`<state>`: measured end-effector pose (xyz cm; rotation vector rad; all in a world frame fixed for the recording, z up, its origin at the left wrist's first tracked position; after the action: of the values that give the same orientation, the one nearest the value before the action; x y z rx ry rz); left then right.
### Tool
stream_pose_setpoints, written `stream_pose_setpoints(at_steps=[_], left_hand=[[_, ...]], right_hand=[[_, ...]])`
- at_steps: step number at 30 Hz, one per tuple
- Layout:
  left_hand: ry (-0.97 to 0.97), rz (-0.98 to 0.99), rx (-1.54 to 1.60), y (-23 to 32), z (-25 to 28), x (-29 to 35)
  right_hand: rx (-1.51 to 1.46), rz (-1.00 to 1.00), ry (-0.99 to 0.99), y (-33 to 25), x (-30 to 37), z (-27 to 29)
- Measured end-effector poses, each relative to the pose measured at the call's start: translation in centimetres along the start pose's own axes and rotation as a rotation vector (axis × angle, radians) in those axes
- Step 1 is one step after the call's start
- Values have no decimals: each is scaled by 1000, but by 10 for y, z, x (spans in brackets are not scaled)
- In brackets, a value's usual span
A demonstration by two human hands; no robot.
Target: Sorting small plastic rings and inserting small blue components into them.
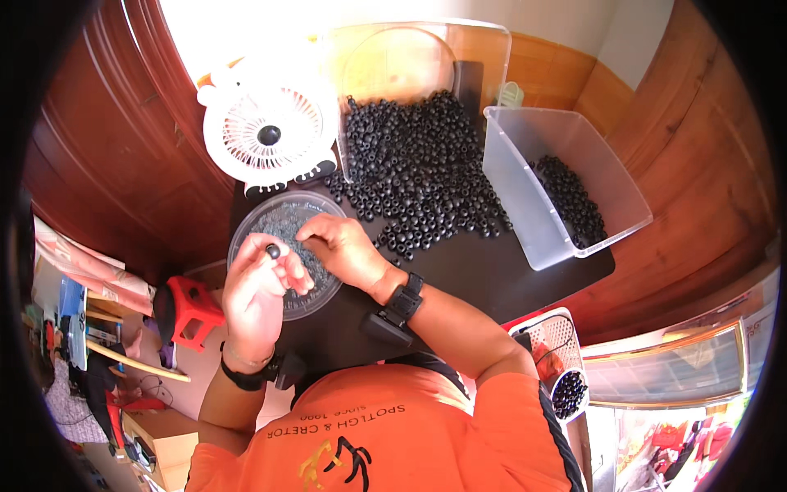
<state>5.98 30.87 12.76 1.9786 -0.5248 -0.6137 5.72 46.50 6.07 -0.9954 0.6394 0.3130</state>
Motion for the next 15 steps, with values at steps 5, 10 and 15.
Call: stream_pose_setpoints(at_steps=[5,10,15], left_hand=[[36,165,47,-39,24,-30],[25,256,46,-56,28,-30],[-5,289,7,-61,33,-32]], right_hand=[[-680,-333,179,12,-5,25],[-776,-384,138,3,-6,27],[-799,-378,106,-2,-5,23]])
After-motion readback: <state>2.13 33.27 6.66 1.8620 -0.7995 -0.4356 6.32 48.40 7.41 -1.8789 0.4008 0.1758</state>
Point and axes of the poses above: each hand's wrist, its own x-axis away from the middle knuckle, its own z-axis out of the back of the hand, y = z × x, the point moved 3 cm from there along -x, towards the middle knuckle, and after that the axes turned 4 degrees about y, right-handed, at the moved point
